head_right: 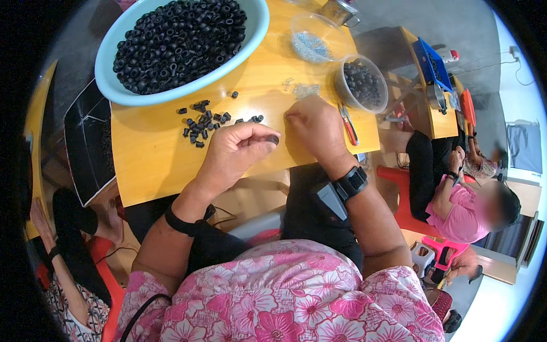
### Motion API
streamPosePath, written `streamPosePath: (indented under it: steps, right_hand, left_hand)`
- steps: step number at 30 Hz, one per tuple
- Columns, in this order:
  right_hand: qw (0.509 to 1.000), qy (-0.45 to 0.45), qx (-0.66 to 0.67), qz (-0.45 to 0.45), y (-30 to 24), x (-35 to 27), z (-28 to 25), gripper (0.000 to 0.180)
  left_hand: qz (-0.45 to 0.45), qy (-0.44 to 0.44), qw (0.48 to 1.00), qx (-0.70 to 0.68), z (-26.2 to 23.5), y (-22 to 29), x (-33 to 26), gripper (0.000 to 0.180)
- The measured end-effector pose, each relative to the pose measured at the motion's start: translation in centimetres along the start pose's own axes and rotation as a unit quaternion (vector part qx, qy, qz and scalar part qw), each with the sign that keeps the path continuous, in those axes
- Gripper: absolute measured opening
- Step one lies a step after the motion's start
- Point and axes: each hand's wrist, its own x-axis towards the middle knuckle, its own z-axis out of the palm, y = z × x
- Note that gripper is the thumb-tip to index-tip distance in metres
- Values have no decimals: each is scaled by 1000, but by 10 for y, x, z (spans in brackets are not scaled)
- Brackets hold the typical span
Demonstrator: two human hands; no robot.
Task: Assembling small black plastic components at a work table.
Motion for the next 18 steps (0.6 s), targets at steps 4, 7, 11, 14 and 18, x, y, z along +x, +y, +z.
streamPosePath:
  steps: [4, 7, 11, 14, 18]
  right_hand:
    - [998, -9, -25, -52, -4, -1, 1, 5]
    - [996, -15, -51, -72, -9, -1, 1, 4]
    - [996, -17, -51, -77, -15, 0, 0, 8]
    - [997, -28, 66, -35, -18, -3, -5, 14]
    - [981, -35, 192, -4, -24, -8, -16, 16]
  left_hand:
    - [-4, 13, 1000, -4, 0, -4, 1, 20]
    - [17, 33, 999, -15, 1, -7, 2, 19]
    - [40, 38, 998, -39, 2, -12, 4, 20]
    - [23, 43, 998, -37, -1, -12, 4, 20]
    - [13, 51, 997, -65, 0, -11, 4, 22]
